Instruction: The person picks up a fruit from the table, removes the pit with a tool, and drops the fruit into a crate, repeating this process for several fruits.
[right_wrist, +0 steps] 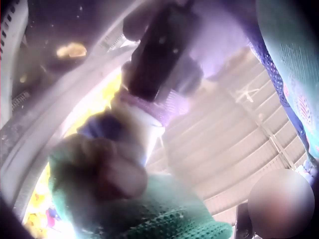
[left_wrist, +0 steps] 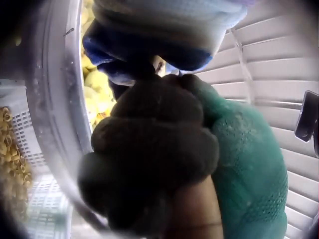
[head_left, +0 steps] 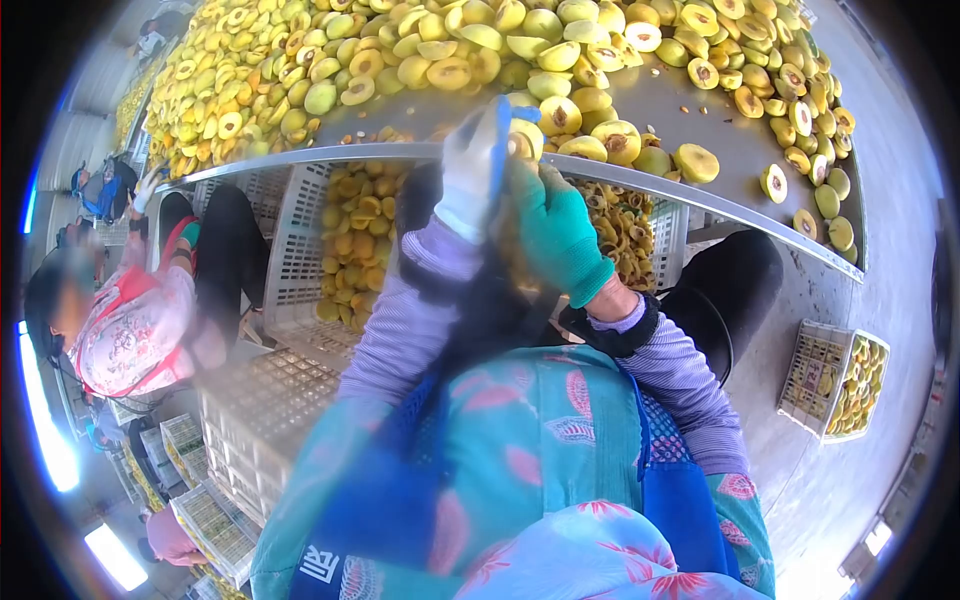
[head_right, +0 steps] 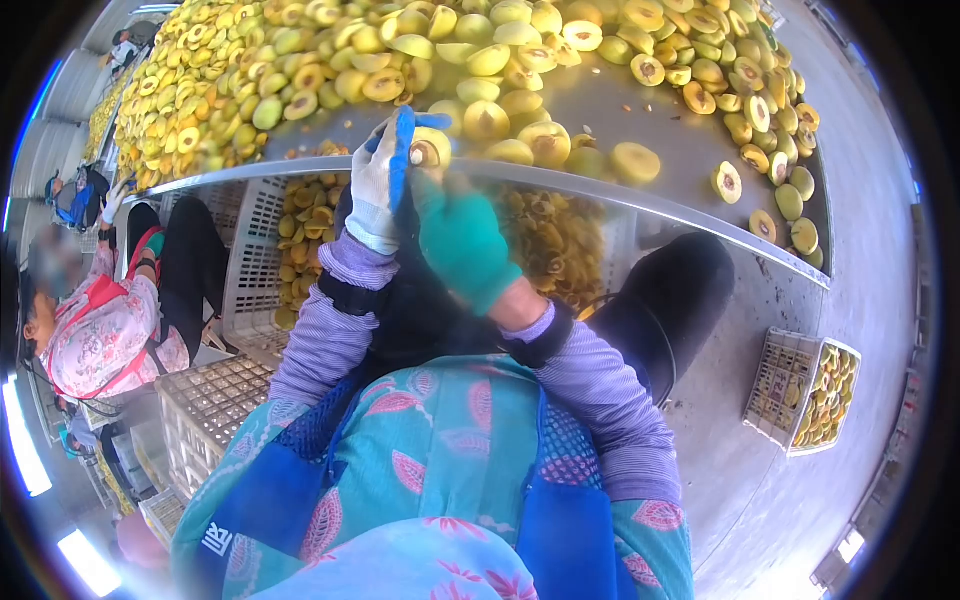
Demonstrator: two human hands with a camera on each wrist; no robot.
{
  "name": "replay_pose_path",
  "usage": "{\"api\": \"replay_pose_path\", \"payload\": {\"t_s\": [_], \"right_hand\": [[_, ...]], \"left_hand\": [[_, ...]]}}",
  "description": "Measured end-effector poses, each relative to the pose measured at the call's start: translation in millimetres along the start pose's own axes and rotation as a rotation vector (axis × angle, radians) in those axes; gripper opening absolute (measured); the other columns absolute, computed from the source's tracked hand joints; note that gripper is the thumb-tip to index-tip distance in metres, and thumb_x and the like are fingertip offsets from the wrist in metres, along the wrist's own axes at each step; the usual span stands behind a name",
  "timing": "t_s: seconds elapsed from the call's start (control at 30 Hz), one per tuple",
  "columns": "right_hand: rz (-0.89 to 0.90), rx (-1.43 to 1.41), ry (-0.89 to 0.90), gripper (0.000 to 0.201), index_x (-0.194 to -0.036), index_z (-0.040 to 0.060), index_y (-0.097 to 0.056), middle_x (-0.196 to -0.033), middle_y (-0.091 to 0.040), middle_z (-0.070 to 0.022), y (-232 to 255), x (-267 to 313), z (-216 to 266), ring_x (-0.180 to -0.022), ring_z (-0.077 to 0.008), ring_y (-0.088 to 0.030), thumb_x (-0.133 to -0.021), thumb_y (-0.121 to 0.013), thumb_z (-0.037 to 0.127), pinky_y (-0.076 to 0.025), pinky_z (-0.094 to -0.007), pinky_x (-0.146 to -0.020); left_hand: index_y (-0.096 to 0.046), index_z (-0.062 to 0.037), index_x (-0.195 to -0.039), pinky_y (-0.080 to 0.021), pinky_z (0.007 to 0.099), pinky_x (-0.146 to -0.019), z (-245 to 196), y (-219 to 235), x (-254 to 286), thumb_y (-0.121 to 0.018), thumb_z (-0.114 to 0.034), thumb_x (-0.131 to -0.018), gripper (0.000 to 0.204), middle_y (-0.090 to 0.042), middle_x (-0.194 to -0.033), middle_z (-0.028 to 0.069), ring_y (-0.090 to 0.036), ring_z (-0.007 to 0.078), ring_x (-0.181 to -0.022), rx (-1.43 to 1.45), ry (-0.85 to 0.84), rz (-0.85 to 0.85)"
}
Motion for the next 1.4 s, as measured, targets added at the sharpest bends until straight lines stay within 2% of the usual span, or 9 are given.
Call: {"api": "replay_pose_path", "payload": {"t_s": [0.23, 0.53, 0.8, 0.93, 1.1, 1.17, 1.3, 1.33, 1.4], "right_hand": [[-0.137, 0.804, 0.447, 0.031, -0.116, 0.0006, -0.056, -0.086, -0.056, -0.0164, -39, 25, -30, -0.068, -0.0275, -0.055, -0.085, -0.054, 0.003, -0.045, -0.0358, -0.055], [-0.088, 1.079, 0.625, 0.039, -0.12, -0.0079, -0.052, -0.095, -0.056, -0.0182, -22, 27, -32, -0.079, -0.0254, -0.058, -0.083, -0.058, 0.003, -0.05, -0.0303, -0.066], [-0.06, 1.64, 0.633, 0.026, -0.108, -0.0056, -0.06, -0.098, -0.057, -0.0122, -52, 47, -53, -0.091, -0.0211, -0.057, -0.088, -0.059, 0.011, -0.05, -0.0296, -0.076], [-0.022, 0.424, 0.39, 0.021, -0.109, -0.0015, -0.055, -0.087, -0.058, -0.0141, -18, 22, -19, -0.074, -0.029, -0.057, -0.091, -0.051, 0.009, -0.048, -0.0372, -0.063], [0.383, -0.627, -0.547, 0.025, -0.114, -0.002, -0.049, -0.076, -0.057, -0.0133, -9, 10, -52, -0.054, -0.0302, -0.053, -0.09, -0.047, 0.006, -0.045, -0.0387, -0.05], [0.219, -0.547, -0.379, 0.029, -0.106, 0.0061, -0.058, -0.08, -0.056, 0.0017, -25, 22, -69, -0.07, -0.0082, -0.054, -0.098, -0.047, 0.032, -0.047, -0.0229, -0.062], [0.072, -0.252, -0.078, 0.031, -0.1, 0.0074, -0.058, -0.078, -0.054, 0.002, -59, 53, -104, -0.065, -0.0088, -0.053, -0.098, -0.048, 0.036, -0.045, -0.0226, -0.057], [0.15, -0.466, -0.277, 0.031, -0.099, 0.0077, -0.058, -0.077, -0.054, 0.0022, -31, 38, -61, -0.064, -0.0083, -0.052, -0.098, -0.048, 0.037, -0.045, -0.0219, -0.056], [0.166, -0.507, -0.328, 0.026, -0.103, 0.0047, -0.054, -0.076, -0.054, -0.0024, -17, 28, -43, -0.062, -0.0129, -0.052, -0.093, -0.05, 0.028, -0.044, -0.0254, -0.055]], "left_hand": [[-0.061, -0.0026, -0.106, -0.05, 0.0334, -0.064, 6, 3, 4, -0.057, -0.015, -0.082, 0.027, -0.065, -0.091, 0.014, -0.063, 0.0254, -0.071, -0.413, -0.351, -0.042], [-0.063, -0.0026, -0.101, -0.048, 0.034, -0.068, 4, -6, -2, -0.054, -0.022, -0.087, 0.025, -0.064, -0.081, 0.011, -0.061, 0.0274, -0.07, -0.043, 0.119, -0.099], [-0.063, -0.0065, -0.097, -0.048, 0.0368, -0.069, 5, -5, 7, -0.048, -0.024, -0.092, 0.023, -0.064, -0.081, 0.0112, -0.062, 0.0294, -0.074, -0.671, -0.369, 0.012], [-0.061, -0.0081, -0.104, -0.048, 0.0385, -0.078, 10, -4, 2, -0.049, -0.02, -0.09, 0.022, -0.064, -0.092, 0.012, -0.06, 0.032, -0.083, -0.529, 0.05, 0.208], [-0.055, -0.0084, -0.118, -0.044, 0.0377, -0.089, 37, 10, 10, -0.055, -0.012, -0.084, 0.034, -0.059, -0.112, 0.011, -0.054, 0.0327, -0.098, -0.813, -0.344, 0.363], [-0.053, -0.0088, -0.12, -0.045, 0.038, -0.088, 37, 2, 9, -0.055, -0.013, -0.084, 0.036, -0.059, -0.113, 0.0102, -0.055, 0.0324, -0.097, -0.822, -0.243, 0.283], [-0.055, -0.0074, -0.118, -0.046, 0.0395, -0.083, 27, -3, 10, -0.055, -0.011, -0.084, 0.035, -0.06, -0.111, 0.0108, -0.057, 0.032, -0.096, -0.635, 0.222, 0.49], [-0.058, -0.0048, -0.108, -0.048, 0.0407, -0.076, 39, 0, 17, -0.054, -0.01, -0.084, 0.025, -0.062, -0.102, 0.0122, -0.06, 0.0322, -0.086, -0.707, -0.417, 0.303], [-0.061, -0.0025, -0.099, -0.05, 0.0382, -0.069, -5, 3, 8, -0.055, -0.011, -0.085, 0.018, -0.063, -0.095, 0.0126, -0.061, 0.0301, -0.078, -0.404, -0.569, 0.286]]}}
Point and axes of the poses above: each hand's wrist, its own x-axis away from the middle knuckle, its own y-axis out of the back of the hand, z = x × y, the point moved 4 cm from there along -x, towards the middle knuckle
